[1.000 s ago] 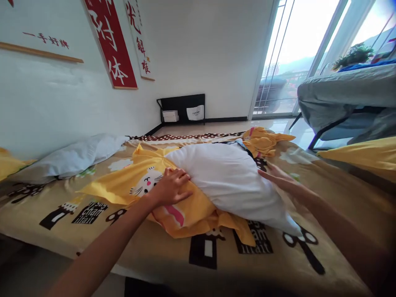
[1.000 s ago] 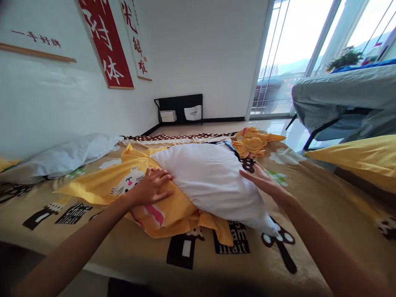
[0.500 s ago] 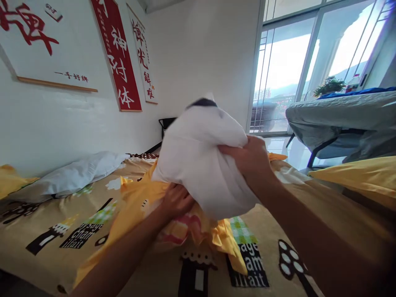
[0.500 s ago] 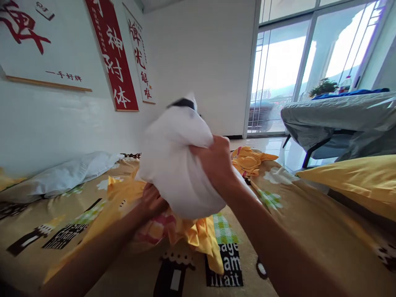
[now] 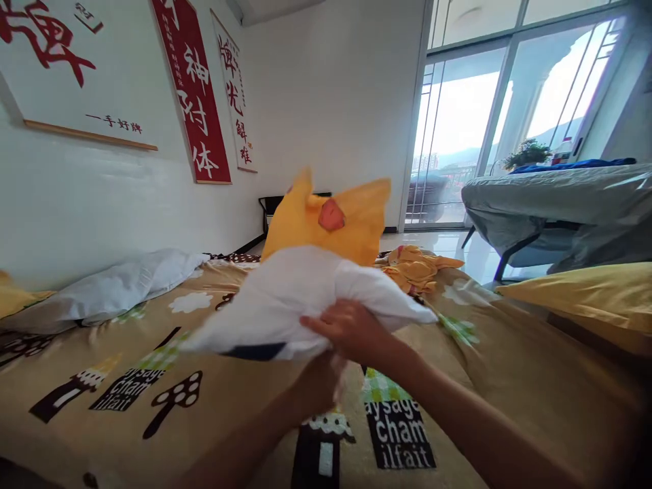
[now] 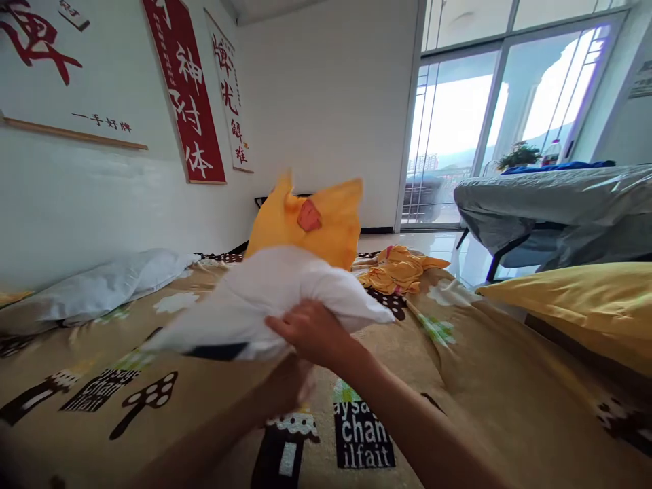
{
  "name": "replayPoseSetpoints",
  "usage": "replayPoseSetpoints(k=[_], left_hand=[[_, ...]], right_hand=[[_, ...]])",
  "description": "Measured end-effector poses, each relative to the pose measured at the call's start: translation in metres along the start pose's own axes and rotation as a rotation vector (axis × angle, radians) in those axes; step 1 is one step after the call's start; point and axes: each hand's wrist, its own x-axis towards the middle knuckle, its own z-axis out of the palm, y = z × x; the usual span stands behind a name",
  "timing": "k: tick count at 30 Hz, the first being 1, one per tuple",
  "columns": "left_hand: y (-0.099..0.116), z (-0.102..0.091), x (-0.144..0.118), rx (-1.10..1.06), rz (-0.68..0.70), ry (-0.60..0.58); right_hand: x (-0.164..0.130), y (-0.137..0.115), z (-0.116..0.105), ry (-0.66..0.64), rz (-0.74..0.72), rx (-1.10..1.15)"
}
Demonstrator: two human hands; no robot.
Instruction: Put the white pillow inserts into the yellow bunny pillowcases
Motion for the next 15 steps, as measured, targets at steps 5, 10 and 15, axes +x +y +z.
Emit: replayPoseSetpoints(k=[5,10,15], left_hand=[[0.03,-0.001,-0.073,-0.137,0.289,-0.1],[-0.011,-0.075,-0.069,-0.234,-0.067,0.296],[-0.07,-0.095,-0.029,-0.166,-0.34,0.562]], right_hand=[[-0.057,-0.033,0.076,-0.236,-0.037,0.067],[-0.056,-0.046,0.048,-0.43,0.045,0.217],[-0.026,-0.007,-0.008,-0.573,0.191,0.533]])
